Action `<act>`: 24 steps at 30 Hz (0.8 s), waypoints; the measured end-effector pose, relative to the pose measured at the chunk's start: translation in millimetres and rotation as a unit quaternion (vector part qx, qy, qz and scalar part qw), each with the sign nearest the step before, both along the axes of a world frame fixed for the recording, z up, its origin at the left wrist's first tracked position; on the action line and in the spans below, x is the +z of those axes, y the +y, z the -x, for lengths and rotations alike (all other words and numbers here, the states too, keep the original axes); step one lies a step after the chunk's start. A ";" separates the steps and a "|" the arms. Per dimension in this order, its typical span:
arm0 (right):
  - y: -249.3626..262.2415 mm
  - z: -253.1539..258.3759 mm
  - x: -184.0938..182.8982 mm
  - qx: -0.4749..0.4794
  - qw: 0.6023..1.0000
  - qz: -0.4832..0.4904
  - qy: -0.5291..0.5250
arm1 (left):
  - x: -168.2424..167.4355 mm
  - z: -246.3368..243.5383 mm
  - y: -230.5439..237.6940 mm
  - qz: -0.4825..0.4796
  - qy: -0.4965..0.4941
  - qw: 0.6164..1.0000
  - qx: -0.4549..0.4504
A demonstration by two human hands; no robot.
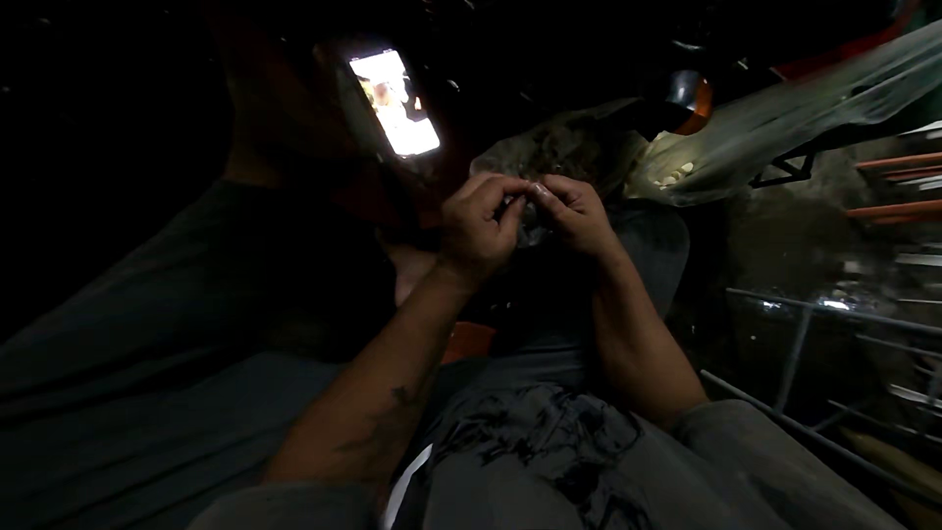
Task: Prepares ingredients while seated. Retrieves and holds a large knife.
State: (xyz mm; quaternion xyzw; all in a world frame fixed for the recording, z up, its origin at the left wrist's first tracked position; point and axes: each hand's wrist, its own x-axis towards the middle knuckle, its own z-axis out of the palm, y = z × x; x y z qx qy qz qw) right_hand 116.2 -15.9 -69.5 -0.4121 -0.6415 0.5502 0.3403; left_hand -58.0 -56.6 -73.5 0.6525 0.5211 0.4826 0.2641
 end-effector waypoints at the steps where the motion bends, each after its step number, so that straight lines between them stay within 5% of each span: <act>1: -0.1 -0.5 0.4 -0.001 1.000 0.000 0.004 | -1.1 -0.5 0.1 -0.005 -0.007 1.000 0.000; 5: -2.7 -0.7 4.4 0.014 0.996 0.051 0.078 | 6.5 5.2 6.1 0.104 -0.204 0.972 -0.050; 9: -6.2 -2.6 9.8 0.022 0.995 0.057 0.073 | 17.2 0.9 8.7 0.336 -0.412 0.845 -0.054; 13: -2.8 -30.2 40.3 -0.214 0.976 0.031 0.006 | 11.3 -5.5 10.1 0.418 -0.366 0.831 0.035; 17: 21.8 -85.2 60.4 -0.504 0.855 0.120 -0.014 | 12.1 0.2 13.6 0.434 -0.301 0.848 0.029; 20: 41.2 -115.2 51.5 -0.573 0.801 0.108 -0.137 | 19.4 0.4 15.4 0.425 -0.307 0.850 -0.047; 24: 48.0 -128.8 40.0 -0.525 0.802 0.136 -0.251 | 20.5 -3.9 9.1 0.380 -0.370 0.840 -0.111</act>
